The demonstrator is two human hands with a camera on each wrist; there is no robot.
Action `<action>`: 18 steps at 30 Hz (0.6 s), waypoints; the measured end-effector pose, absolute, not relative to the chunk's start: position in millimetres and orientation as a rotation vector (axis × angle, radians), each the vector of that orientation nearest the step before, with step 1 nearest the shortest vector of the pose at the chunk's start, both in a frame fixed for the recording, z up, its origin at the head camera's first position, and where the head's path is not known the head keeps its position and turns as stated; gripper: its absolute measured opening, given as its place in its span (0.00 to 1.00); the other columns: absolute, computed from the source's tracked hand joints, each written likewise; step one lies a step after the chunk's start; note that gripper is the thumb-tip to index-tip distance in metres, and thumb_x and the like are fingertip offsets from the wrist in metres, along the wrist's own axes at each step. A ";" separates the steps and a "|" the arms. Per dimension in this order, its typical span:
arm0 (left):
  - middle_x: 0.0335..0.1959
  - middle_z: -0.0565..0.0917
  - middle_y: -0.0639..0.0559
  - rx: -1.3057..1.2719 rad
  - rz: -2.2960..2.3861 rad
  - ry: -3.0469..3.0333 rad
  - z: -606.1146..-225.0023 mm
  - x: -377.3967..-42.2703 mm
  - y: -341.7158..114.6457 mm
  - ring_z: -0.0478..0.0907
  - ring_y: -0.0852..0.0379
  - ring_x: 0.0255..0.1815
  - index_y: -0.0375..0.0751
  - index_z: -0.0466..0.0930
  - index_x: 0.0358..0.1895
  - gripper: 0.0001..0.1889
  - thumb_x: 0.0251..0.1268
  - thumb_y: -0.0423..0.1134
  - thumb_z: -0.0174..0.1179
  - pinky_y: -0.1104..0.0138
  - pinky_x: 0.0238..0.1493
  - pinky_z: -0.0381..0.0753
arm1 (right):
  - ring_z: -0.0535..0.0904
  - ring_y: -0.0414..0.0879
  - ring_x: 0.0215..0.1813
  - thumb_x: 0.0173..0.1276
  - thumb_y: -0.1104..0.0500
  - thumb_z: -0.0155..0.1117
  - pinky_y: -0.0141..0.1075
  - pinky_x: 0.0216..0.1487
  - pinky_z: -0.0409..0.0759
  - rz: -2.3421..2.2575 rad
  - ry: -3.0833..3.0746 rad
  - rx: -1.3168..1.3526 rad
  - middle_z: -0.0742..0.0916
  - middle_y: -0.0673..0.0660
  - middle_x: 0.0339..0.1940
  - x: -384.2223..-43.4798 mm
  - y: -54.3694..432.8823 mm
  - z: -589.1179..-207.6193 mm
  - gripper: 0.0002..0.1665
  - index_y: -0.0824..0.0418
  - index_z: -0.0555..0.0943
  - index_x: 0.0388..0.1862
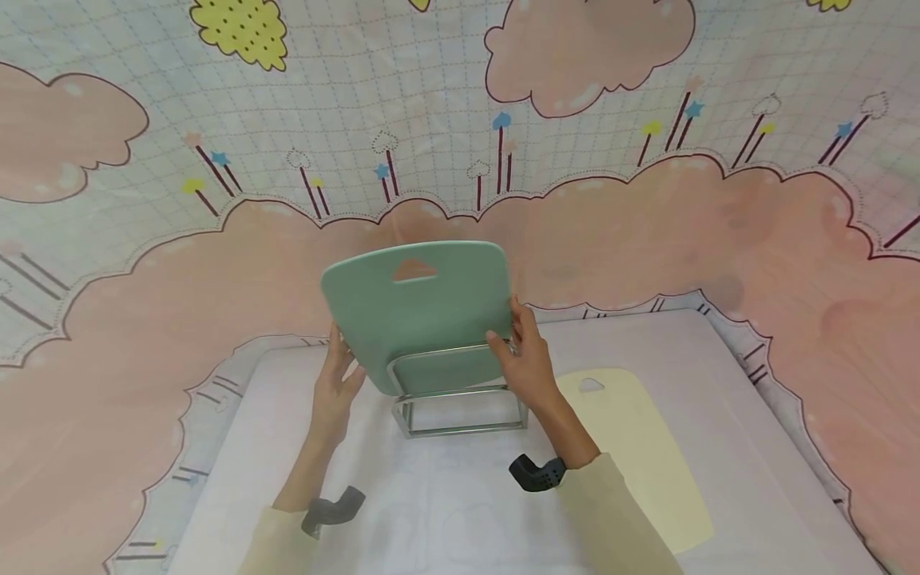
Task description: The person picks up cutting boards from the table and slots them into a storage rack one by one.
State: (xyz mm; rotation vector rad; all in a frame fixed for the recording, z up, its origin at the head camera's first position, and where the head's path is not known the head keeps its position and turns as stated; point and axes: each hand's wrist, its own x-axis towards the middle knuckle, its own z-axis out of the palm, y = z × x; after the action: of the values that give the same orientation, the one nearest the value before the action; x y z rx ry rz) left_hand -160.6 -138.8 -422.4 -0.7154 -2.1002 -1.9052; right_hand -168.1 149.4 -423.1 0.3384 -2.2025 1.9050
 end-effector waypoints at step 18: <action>0.76 0.51 0.46 -0.753 -1.939 -2.076 -452.5 -179.2 -140.0 0.53 0.44 0.72 0.49 0.36 0.77 0.41 0.69 0.25 0.49 0.48 0.68 0.54 | 0.48 0.53 0.76 0.74 0.63 0.53 0.42 0.72 0.51 1.938 -2.180 0.277 0.50 0.60 0.77 -163.8 155.0 -421.2 0.36 0.69 0.50 0.74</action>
State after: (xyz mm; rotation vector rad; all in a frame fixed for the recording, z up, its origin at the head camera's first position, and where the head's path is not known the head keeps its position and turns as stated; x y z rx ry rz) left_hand -179.2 -140.0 -452.5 -0.7527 -2.0765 -1.9394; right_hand -163.8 155.0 -421.2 0.2766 -2.1799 1.9383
